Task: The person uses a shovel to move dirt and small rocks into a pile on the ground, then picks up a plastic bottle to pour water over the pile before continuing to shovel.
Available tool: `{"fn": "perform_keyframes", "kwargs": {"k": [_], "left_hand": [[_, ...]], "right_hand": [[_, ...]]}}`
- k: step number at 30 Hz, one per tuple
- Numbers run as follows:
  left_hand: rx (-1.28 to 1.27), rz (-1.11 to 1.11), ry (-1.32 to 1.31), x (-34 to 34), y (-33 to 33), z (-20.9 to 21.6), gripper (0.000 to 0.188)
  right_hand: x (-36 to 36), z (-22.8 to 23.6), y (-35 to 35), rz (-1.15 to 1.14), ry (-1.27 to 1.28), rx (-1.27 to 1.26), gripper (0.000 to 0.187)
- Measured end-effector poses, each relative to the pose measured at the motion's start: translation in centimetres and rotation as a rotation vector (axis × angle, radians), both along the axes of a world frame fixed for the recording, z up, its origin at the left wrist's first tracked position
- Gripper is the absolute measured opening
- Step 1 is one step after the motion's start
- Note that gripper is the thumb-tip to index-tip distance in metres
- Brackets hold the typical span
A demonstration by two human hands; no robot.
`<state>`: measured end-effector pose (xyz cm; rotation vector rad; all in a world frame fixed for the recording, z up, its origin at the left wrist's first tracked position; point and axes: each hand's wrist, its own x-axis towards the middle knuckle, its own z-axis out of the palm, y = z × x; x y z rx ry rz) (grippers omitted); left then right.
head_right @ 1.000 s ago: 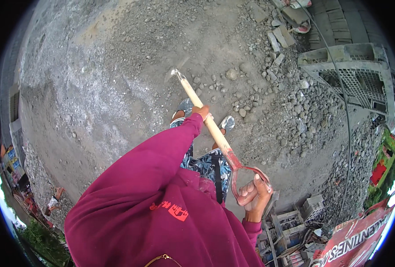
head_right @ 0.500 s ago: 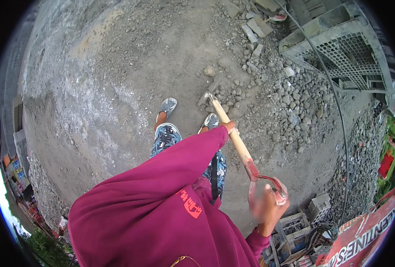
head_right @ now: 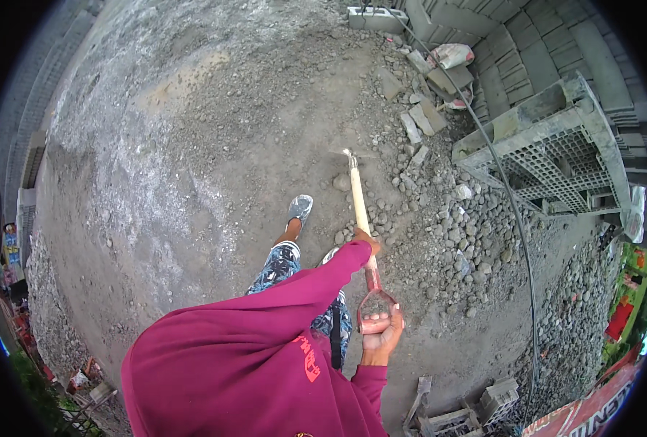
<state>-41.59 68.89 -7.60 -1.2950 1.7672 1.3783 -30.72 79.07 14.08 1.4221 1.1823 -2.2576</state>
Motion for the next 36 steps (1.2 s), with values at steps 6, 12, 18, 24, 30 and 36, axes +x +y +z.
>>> {"fn": "perform_keyframes", "kwargs": {"k": [6, 12, 18, 24, 30, 36], "left_hand": [[0.433, -0.167, -0.061, 3.3, -0.6, -0.3, 0.047], [1.152, 0.150, 0.038, 0.0, -4.9, 10.4, 0.038], [1.292, 0.436, 0.251, 0.8, -22.5, 10.8, 0.040], [0.503, 0.658, 0.248, 13.1, -38.7, 5.9, 0.026], [-0.022, 1.415, 0.209, 35.8, -40.4, 7.8, 0.030], [-0.087, 1.437, -0.322, 49.7, -27.9, 9.6, 0.028]], "right_hand": [[1.2, 6.9, -1.5, 0.146, -0.110, 0.341, 0.023], [-7.0, 18.3, -11.4, 0.394, 0.058, 0.685, 0.022], [-11.7, 22.8, -31.2, 1.288, 0.540, 0.602, 0.029], [-10.0, 24.1, -37.9, 2.056, 0.717, 0.205, 0.030], [-7.1, 23.6, -38.1, 2.166, 0.763, 0.031, 0.029], [-4.7, 21.2, -36.4, 2.125, 0.891, 0.056, 0.029]]}}
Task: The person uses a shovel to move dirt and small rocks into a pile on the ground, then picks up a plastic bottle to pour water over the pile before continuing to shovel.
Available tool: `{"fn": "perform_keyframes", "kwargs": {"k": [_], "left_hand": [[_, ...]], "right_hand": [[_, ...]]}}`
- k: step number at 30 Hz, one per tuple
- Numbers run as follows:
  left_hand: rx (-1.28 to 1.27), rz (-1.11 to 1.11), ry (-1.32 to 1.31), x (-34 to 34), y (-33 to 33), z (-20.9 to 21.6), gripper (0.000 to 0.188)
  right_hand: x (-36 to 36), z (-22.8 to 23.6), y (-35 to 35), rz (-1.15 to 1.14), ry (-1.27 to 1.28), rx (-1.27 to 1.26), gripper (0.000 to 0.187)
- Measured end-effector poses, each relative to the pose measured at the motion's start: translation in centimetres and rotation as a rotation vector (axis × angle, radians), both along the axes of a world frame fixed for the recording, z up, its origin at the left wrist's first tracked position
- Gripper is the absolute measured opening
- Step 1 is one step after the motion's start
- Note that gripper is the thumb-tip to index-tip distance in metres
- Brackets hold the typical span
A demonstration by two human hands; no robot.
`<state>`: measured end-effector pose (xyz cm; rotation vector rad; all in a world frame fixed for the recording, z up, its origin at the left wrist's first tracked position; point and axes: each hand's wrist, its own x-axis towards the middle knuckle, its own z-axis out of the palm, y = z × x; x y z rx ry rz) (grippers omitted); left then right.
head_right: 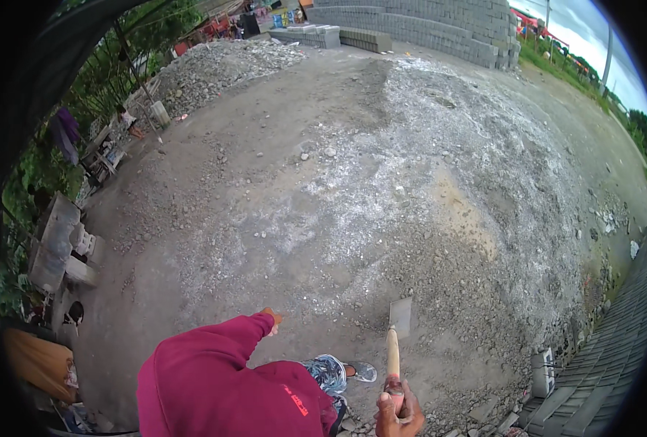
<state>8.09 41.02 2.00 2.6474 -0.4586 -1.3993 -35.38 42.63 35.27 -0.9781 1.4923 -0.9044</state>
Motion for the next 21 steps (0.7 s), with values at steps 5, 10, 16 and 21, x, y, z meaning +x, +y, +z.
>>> {"fn": "perform_keyframes", "kwargs": {"k": [5, 10, 16, 21], "left_hand": [[0.044, -0.080, 0.077, 3.7, 4.8, 1.2, 0.027], [-0.111, -0.048, 0.145, 4.5, 0.3, 0.3, 0.028], [-0.179, -0.115, 0.262, 5.7, -7.1, 0.6, 0.031], [-0.259, -0.094, 0.346, 11.6, -10.4, 0.9, 0.029]], "right_hand": [[1.3, -6.1, 0.9, -0.083, 0.127, -0.281, 0.035], [3.7, -6.2, -0.2, -0.081, 0.596, -0.467, 0.034], [8.5, -4.2, -4.1, 0.145, 0.885, -0.579, 0.034], [10.1, -2.0, -7.7, -0.122, 1.289, -0.278, 0.032]]}}
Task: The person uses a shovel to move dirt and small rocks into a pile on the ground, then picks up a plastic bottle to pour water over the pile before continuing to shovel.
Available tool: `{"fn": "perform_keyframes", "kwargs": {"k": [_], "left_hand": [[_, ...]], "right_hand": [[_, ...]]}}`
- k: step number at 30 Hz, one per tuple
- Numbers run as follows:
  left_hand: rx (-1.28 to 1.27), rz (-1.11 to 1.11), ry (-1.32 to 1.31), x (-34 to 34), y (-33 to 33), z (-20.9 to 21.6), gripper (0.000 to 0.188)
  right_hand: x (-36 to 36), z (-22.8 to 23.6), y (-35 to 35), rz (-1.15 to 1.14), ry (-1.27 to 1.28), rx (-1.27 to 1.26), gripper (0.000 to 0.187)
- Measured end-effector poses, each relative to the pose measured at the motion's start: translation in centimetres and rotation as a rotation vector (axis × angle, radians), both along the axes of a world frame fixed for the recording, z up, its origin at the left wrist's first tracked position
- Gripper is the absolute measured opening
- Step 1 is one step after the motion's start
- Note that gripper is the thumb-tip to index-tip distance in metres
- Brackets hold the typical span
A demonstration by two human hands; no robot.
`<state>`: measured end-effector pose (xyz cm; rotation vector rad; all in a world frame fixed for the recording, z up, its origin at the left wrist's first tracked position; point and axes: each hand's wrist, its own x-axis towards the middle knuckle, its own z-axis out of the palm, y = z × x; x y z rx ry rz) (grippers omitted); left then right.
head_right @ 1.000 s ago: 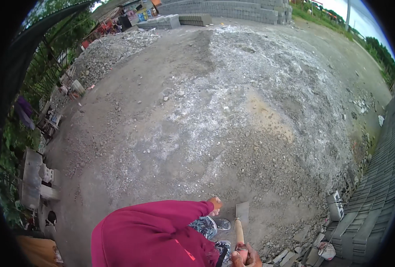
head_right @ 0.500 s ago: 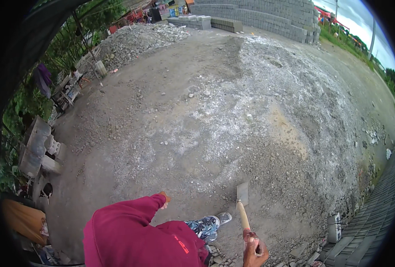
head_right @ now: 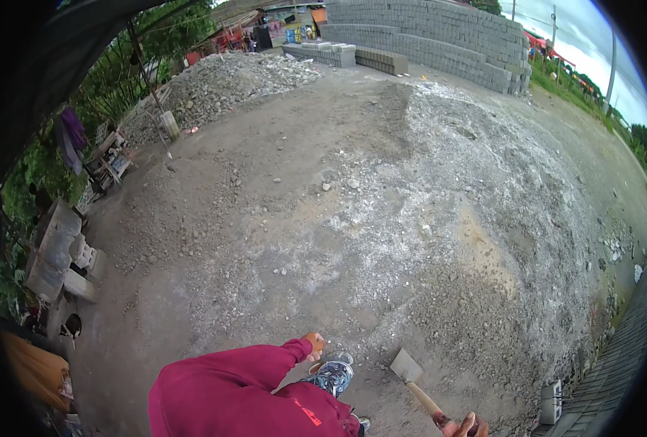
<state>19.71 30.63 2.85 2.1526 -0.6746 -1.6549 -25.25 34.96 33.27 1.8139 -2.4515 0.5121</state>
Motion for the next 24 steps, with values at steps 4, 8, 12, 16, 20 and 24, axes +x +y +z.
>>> {"fn": "perform_keyframes", "kwargs": {"k": [4, 8, 12, 16, 20, 24], "left_hand": [[0.172, -0.054, -0.109, 9.6, 0.8, -1.0, 0.028], [0.280, -0.027, -0.147, 14.9, -2.6, 0.1, 0.028], [0.140, 0.042, -0.168, 15.9, -8.0, 1.9, 0.021], [0.014, 0.158, -0.102, 13.4, -12.3, 3.1, 0.020], [-0.060, -0.036, -0.011, 9.4, -14.5, 4.4, 0.023], [-0.009, -0.125, -0.002, 8.2, -14.4, 4.5, 0.023]], "right_hand": [[3.2, 3.0, -2.4, -0.361, -0.093, -0.143, 0.029], [-2.6, -4.4, -0.8, -0.364, 0.237, -0.127, 0.025], [-2.9, -7.7, 0.6, -0.428, 0.410, -0.061, 0.024], [-1.4, -8.7, -0.8, -0.774, 0.322, 0.313, 0.023], [-3.8, -12.6, 1.3, -0.619, 0.589, 0.041, 0.021], [-2.5, -11.9, 1.5, -0.449, 0.475, -0.430, 0.017]]}}
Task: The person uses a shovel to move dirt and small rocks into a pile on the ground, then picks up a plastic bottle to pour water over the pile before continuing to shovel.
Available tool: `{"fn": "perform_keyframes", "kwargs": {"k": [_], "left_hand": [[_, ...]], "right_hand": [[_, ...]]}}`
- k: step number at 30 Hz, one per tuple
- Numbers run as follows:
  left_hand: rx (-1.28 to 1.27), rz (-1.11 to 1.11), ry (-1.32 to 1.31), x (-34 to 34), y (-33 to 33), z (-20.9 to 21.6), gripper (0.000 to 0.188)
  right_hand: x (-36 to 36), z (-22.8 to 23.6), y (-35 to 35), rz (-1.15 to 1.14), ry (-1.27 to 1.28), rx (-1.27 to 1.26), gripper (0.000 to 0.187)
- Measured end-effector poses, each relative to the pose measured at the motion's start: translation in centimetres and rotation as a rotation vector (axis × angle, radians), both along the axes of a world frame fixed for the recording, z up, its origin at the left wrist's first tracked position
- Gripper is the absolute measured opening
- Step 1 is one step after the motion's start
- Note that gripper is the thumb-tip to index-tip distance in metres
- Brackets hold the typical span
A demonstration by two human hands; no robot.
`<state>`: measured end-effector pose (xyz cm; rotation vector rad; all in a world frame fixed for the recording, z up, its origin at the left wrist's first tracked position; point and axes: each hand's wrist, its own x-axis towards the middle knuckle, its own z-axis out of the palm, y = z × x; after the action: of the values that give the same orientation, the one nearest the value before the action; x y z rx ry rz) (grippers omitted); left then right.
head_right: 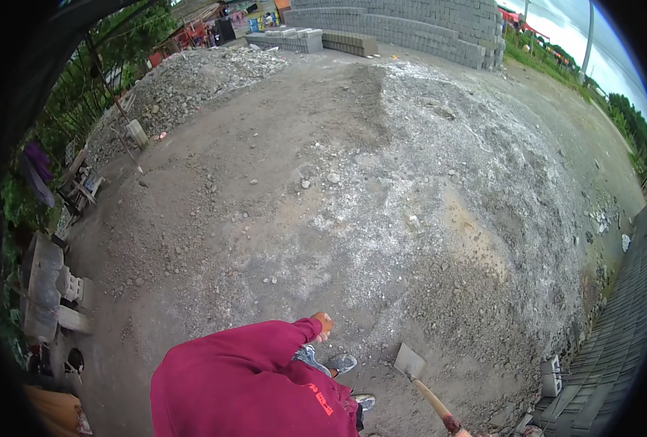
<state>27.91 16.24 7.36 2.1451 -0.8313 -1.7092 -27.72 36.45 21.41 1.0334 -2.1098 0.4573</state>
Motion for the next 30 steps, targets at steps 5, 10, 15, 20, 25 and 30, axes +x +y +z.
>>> {"fn": "perform_keyframes", "kwargs": {"k": [5, 10, 15, 20, 25, 30], "left_hand": [[0.059, -0.091, -0.055, 1.6, 1.2, -1.5, 0.024], [0.105, -0.131, -0.155, 4.3, 1.6, -4.7, 0.022], [0.077, -0.549, -0.353, -2.2, -0.9, -7.2, 0.021], [0.068, -0.563, -0.084, -15.0, 0.3, -6.7, 0.022], [0.354, -0.774, -0.008, -29.3, 10.3, -11.7, 0.029], [0.708, -0.600, 0.052, -36.2, 21.6, -17.2, 0.040]], "right_hand": [[-0.4, -1.5, 2.5, -0.178, -0.217, -0.081, 0.025], [2.5, -2.4, 4.7, -0.242, -0.689, -0.213, 0.039], [6.3, -3.5, 10.8, -0.300, -1.619, -0.994, 0.054], [13.5, -1.9, 14.3, -0.487, -1.971, -1.215, 0.075], [19.9, -1.8, 15.3, -0.834, -2.021, -1.449, 0.064], [22.7, -6.0, 19.6, -0.922, -1.995, -1.474, 0.039]]}}
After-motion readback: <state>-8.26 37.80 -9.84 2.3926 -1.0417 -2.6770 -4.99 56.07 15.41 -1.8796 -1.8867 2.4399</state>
